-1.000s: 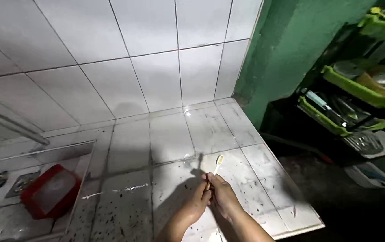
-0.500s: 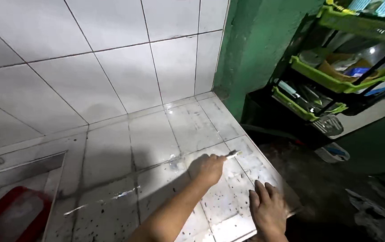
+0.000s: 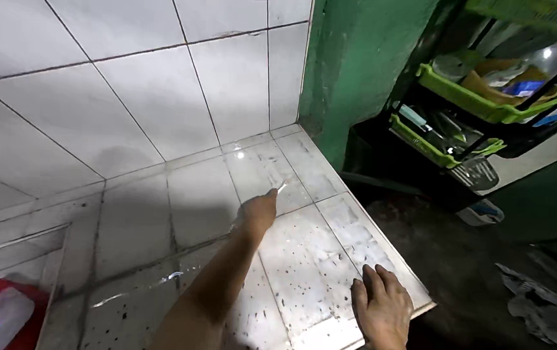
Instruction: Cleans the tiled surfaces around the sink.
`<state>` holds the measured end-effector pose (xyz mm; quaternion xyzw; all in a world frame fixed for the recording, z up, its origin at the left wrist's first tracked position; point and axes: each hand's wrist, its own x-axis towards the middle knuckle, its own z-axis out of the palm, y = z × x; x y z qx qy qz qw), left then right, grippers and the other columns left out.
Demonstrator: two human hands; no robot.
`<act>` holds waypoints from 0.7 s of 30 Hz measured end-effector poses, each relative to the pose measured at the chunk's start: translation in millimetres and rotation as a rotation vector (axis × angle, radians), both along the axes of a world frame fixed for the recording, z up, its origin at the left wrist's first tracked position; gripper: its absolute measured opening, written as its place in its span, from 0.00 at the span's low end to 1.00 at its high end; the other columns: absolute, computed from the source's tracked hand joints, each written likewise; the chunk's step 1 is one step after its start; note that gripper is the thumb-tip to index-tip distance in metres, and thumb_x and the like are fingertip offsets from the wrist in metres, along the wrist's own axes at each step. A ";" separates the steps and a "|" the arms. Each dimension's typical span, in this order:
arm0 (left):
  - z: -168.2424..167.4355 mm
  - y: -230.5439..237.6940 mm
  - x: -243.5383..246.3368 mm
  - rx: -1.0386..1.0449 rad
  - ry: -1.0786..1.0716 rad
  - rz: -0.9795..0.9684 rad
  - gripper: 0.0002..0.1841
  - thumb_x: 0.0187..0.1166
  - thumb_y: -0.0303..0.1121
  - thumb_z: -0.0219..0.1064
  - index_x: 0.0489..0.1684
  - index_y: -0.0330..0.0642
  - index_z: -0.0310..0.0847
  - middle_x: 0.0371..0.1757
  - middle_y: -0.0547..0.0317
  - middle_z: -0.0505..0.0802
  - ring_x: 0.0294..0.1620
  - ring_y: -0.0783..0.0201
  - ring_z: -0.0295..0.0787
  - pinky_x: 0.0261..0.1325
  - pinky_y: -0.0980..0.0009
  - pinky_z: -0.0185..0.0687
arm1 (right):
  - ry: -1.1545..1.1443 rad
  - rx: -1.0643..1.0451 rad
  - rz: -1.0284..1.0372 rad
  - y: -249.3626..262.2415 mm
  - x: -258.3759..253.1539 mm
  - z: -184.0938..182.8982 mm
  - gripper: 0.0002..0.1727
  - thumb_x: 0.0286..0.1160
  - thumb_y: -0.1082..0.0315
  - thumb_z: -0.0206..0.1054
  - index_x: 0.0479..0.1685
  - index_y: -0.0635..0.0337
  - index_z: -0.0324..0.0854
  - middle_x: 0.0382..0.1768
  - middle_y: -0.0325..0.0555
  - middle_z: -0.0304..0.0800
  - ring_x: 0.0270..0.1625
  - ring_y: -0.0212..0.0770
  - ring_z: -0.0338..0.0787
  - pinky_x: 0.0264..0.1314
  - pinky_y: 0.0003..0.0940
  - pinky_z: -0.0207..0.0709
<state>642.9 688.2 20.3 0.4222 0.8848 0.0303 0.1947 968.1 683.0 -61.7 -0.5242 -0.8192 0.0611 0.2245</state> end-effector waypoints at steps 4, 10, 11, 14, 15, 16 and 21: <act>-14.2 14.3 31.8 0.039 0.046 -0.134 0.27 0.91 0.39 0.50 0.91 0.66 0.61 0.55 0.45 0.94 0.54 0.41 0.93 0.52 0.38 0.88 | -0.006 -0.012 0.007 0.8 0.7 -2.0 0.33 0.83 0.42 0.47 0.69 0.51 0.88 0.76 0.59 0.82 0.81 0.66 0.77 0.82 0.70 0.61; -0.2 70.3 -5.1 -0.054 0.056 0.022 0.26 0.91 0.37 0.51 0.89 0.62 0.63 0.61 0.41 0.92 0.60 0.36 0.91 0.55 0.33 0.84 | 0.004 0.007 0.009 2.3 1.2 -4.3 0.33 0.83 0.42 0.47 0.69 0.51 0.88 0.76 0.59 0.82 0.81 0.68 0.77 0.82 0.70 0.60; -0.5 64.2 2.9 -0.065 0.045 0.010 0.26 0.91 0.37 0.50 0.89 0.61 0.62 0.60 0.40 0.92 0.60 0.36 0.91 0.55 0.34 0.85 | 0.001 0.004 0.010 1.5 1.4 -4.2 0.33 0.83 0.42 0.47 0.69 0.50 0.88 0.76 0.59 0.82 0.81 0.67 0.77 0.82 0.70 0.61; -1.1 32.4 38.4 -0.093 0.006 -0.131 0.29 0.92 0.36 0.50 0.94 0.59 0.55 0.57 0.39 0.92 0.58 0.38 0.91 0.58 0.38 0.85 | -0.005 -0.012 0.025 1.4 -0.4 0.4 0.30 0.82 0.45 0.49 0.68 0.49 0.89 0.76 0.57 0.83 0.80 0.66 0.78 0.82 0.70 0.62; -3.4 25.3 43.1 -0.089 0.010 -0.175 0.29 0.91 0.35 0.52 0.93 0.58 0.55 0.55 0.39 0.92 0.56 0.38 0.92 0.57 0.39 0.85 | -0.010 -0.022 0.028 1.2 -1.4 2.4 0.29 0.82 0.46 0.50 0.68 0.48 0.89 0.76 0.57 0.83 0.80 0.65 0.78 0.82 0.70 0.62; -3.8 21.4 41.4 -0.099 0.005 -0.197 0.30 0.91 0.35 0.52 0.94 0.59 0.54 0.57 0.39 0.92 0.58 0.38 0.91 0.59 0.38 0.84 | -0.012 -0.035 0.027 -0.8 -1.8 4.1 0.28 0.82 0.47 0.52 0.68 0.47 0.89 0.76 0.56 0.83 0.81 0.65 0.78 0.82 0.70 0.63; -1.9 56.8 -0.5 -0.117 0.162 -0.119 0.30 0.91 0.35 0.53 0.94 0.55 0.55 0.65 0.34 0.89 0.66 0.32 0.87 0.63 0.33 0.81 | 0.028 -0.226 0.011 -1.0 2.5 13.8 0.25 0.82 0.49 0.58 0.75 0.42 0.84 0.82 0.50 0.78 0.88 0.61 0.70 0.90 0.67 0.53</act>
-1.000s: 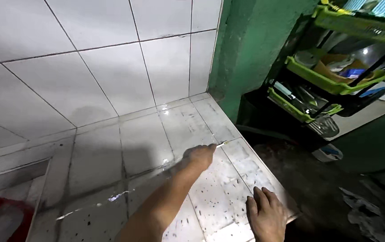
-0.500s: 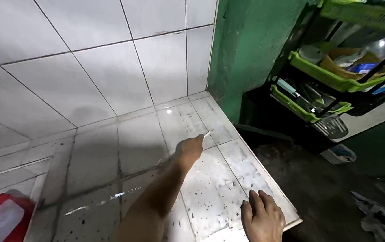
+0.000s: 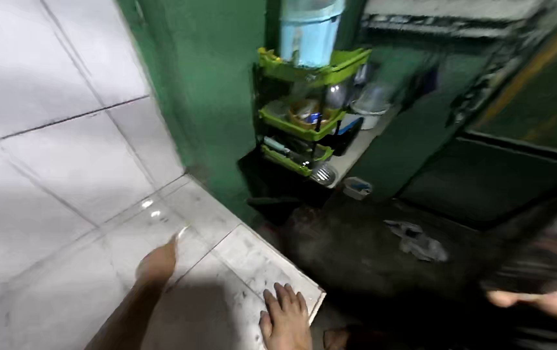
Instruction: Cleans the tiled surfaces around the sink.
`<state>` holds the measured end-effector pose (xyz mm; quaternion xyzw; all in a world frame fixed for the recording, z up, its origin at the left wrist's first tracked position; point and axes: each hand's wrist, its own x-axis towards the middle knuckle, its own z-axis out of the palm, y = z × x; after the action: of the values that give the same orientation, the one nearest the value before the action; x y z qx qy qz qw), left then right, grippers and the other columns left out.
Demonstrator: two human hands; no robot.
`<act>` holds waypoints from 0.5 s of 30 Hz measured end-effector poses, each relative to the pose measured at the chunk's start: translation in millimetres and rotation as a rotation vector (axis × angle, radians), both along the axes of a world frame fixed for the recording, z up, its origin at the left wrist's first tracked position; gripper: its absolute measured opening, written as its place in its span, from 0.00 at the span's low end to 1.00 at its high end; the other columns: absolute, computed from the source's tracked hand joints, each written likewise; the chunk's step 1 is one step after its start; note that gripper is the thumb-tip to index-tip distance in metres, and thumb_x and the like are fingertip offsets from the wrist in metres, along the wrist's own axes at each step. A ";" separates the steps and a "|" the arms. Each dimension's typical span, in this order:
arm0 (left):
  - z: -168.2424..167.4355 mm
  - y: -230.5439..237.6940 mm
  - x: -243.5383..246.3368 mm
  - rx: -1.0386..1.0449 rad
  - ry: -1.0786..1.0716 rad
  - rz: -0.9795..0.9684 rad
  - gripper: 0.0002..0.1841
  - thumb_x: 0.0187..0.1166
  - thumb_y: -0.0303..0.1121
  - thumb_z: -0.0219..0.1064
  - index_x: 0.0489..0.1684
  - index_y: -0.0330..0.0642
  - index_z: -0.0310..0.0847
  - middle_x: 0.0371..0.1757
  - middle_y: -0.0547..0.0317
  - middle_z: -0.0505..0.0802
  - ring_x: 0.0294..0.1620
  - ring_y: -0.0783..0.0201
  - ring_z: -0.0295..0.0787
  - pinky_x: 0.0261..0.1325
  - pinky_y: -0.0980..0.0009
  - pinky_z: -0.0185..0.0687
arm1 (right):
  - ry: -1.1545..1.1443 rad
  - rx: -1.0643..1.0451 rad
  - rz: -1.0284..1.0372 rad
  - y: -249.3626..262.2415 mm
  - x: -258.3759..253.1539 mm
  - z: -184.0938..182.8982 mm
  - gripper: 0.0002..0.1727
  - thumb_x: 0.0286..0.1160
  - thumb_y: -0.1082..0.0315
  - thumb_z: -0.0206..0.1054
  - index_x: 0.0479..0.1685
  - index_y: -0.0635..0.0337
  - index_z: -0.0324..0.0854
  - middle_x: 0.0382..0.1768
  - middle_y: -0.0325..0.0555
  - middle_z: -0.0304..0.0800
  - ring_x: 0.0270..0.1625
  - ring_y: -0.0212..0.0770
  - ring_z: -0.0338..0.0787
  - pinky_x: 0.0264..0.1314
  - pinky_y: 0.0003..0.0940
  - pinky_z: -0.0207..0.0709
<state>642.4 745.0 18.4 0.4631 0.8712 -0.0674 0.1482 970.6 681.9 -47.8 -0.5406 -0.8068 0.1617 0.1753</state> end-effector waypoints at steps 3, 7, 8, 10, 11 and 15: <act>4.9 0.7 15.4 -0.055 0.017 -0.004 0.32 0.92 0.34 0.49 0.96 0.51 0.47 0.69 0.30 0.86 0.69 0.30 0.85 0.66 0.32 0.79 | 0.055 -0.097 0.010 1.6 3.1 11.0 0.26 0.82 0.51 0.61 0.77 0.44 0.83 0.84 0.51 0.75 0.90 0.60 0.66 0.91 0.67 0.50; 9.5 -32.5 54.7 -0.089 0.011 -0.105 0.30 0.94 0.39 0.45 0.97 0.52 0.47 0.65 0.31 0.89 0.66 0.30 0.87 0.65 0.32 0.80 | 0.054 -0.190 0.047 4.3 9.3 24.7 0.26 0.84 0.54 0.60 0.81 0.44 0.80 0.87 0.50 0.71 0.92 0.58 0.62 0.93 0.65 0.45; 9.0 -34.6 53.8 -0.099 0.026 -0.117 0.30 0.95 0.41 0.43 0.97 0.53 0.47 0.66 0.32 0.89 0.66 0.31 0.88 0.66 0.33 0.80 | 0.038 -0.212 0.064 4.8 9.5 25.9 0.27 0.85 0.54 0.58 0.82 0.43 0.78 0.88 0.50 0.69 0.93 0.58 0.60 0.93 0.65 0.43; 6.2 -27.6 38.4 -0.092 0.053 -0.101 0.29 0.95 0.43 0.41 0.96 0.56 0.50 0.67 0.34 0.89 0.67 0.33 0.88 0.67 0.34 0.80 | 0.046 -0.192 0.072 2.6 9.3 21.9 0.27 0.84 0.53 0.58 0.82 0.44 0.78 0.88 0.50 0.69 0.92 0.58 0.61 0.93 0.65 0.45; 6.0 -18.2 29.8 -0.070 0.063 -0.065 0.28 0.96 0.44 0.40 0.96 0.56 0.52 0.67 0.34 0.89 0.68 0.33 0.87 0.67 0.34 0.80 | 0.075 -0.141 0.060 1.9 9.2 17.0 0.26 0.84 0.53 0.59 0.80 0.44 0.80 0.86 0.50 0.72 0.91 0.59 0.63 0.92 0.65 0.48; 2.7 1.5 25.9 -0.019 0.086 0.024 0.27 0.95 0.44 0.40 0.93 0.52 0.57 0.67 0.34 0.89 0.69 0.32 0.86 0.67 0.34 0.80 | 0.165 0.011 0.041 -1.4 16.0 22.9 0.24 0.85 0.53 0.58 0.73 0.49 0.85 0.80 0.52 0.80 0.86 0.60 0.72 0.89 0.66 0.56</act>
<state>668.3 746.5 21.0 0.4480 0.8815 -0.0938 0.1157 986.6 680.6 -24.9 -0.5079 -0.8013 0.2048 0.2408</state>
